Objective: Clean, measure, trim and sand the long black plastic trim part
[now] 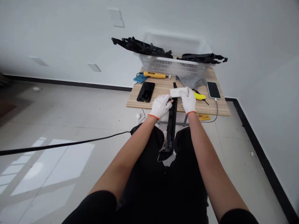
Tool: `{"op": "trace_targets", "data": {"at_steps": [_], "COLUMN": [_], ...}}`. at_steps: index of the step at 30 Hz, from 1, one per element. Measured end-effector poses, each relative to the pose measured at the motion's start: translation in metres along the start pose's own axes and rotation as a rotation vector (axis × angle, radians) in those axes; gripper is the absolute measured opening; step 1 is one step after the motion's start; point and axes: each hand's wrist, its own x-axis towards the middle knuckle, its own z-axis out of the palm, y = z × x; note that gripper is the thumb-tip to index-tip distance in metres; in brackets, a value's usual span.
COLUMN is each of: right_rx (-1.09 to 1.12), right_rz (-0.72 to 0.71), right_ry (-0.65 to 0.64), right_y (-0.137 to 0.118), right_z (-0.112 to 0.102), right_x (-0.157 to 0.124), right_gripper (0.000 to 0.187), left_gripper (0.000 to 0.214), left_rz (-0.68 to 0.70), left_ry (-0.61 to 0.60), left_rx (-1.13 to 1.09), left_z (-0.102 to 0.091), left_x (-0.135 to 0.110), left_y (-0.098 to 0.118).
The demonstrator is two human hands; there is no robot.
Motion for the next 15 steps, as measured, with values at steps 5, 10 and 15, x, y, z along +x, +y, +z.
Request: {"op": "trace_targets", "data": {"at_steps": [5, 10, 15], "right_rx": [0.061, 0.068, 0.064], "right_rz": [0.064, 0.065, 0.054], "right_ry": [0.054, 0.055, 0.055], "right_y": [-0.001, 0.0, 0.001], "right_z": [0.001, 0.002, 0.002], "right_x": [0.002, 0.001, 0.001], "right_gripper": [0.068, 0.069, 0.068], "left_gripper": [0.022, 0.022, 0.023], "left_rz": [0.029, 0.058, 0.088], "left_ry": [-0.04, -0.079, -0.094], "left_rx": [-0.094, -0.126, -0.168], "left_z": [-0.002, -0.004, -0.004], "left_x": [-0.002, -0.002, -0.003], "left_y": [-0.007, -0.012, -0.017]}}
